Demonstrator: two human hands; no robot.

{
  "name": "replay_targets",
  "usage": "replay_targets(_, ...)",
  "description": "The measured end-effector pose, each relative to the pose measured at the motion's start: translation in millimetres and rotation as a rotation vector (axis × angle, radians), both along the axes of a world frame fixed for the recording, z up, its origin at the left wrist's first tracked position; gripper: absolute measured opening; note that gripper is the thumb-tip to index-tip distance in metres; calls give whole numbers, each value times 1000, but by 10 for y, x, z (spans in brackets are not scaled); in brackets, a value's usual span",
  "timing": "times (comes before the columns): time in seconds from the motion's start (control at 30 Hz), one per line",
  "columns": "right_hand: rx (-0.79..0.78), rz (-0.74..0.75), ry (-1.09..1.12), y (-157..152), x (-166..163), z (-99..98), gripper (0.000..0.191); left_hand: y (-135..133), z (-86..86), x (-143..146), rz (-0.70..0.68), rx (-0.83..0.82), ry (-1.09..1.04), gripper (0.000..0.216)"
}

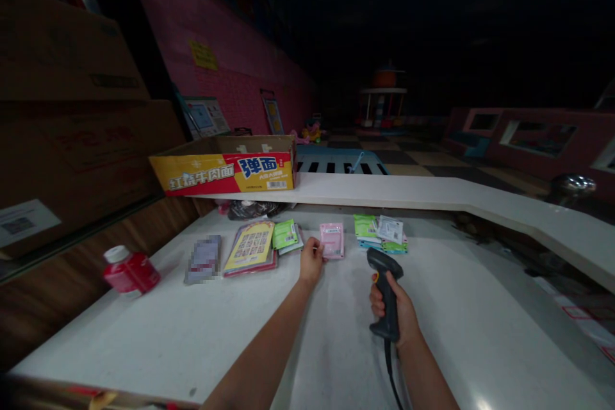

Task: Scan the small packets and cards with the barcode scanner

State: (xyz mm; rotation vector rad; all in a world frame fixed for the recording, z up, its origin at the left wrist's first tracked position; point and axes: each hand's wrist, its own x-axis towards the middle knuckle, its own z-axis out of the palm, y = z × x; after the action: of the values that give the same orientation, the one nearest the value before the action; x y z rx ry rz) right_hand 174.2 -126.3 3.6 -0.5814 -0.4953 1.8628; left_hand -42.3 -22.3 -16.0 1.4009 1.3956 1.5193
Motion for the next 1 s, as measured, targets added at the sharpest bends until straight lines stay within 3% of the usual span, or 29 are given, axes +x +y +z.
replay_targets(0.13, 13, 37, 104, 26, 38, -59, 30, -132, 61, 16, 16, -28, 54, 13)
replay_targets(0.27, 15, 81, 114, 63, 52, -146, 27, -412, 251, -38, 98, -2, 301, 13)
replay_targets(0.43, -18, 61, 174, 93, 65, -235, 24, -633, 764, -452, 270, -65, 532, 8)
replay_targets(0.6, -53, 57, 228, 73, 57, -224, 21, -467, 1228, -1006, 506, -332, 658, 12)
replay_targets(0.7, -61, 48, 239, 49, 51, -210, 22, -297, 1273, -1163, 501, -475, 677, 18)
replay_targets(0.83, -83, 41, 225, 37, 50, -209, 24, -217, 1206, -1200, 512, -546, 720, 23)
replay_targets(0.9, -95, 38, 207, 37, 49, -200, 26, -256, 1186, -1195, 537, -526, 814, 25)
replay_targets(1.0, -101, 32, 175, 32, 42, -166, 28, -340, 1177, -1181, 521, -361, 1031, 27)
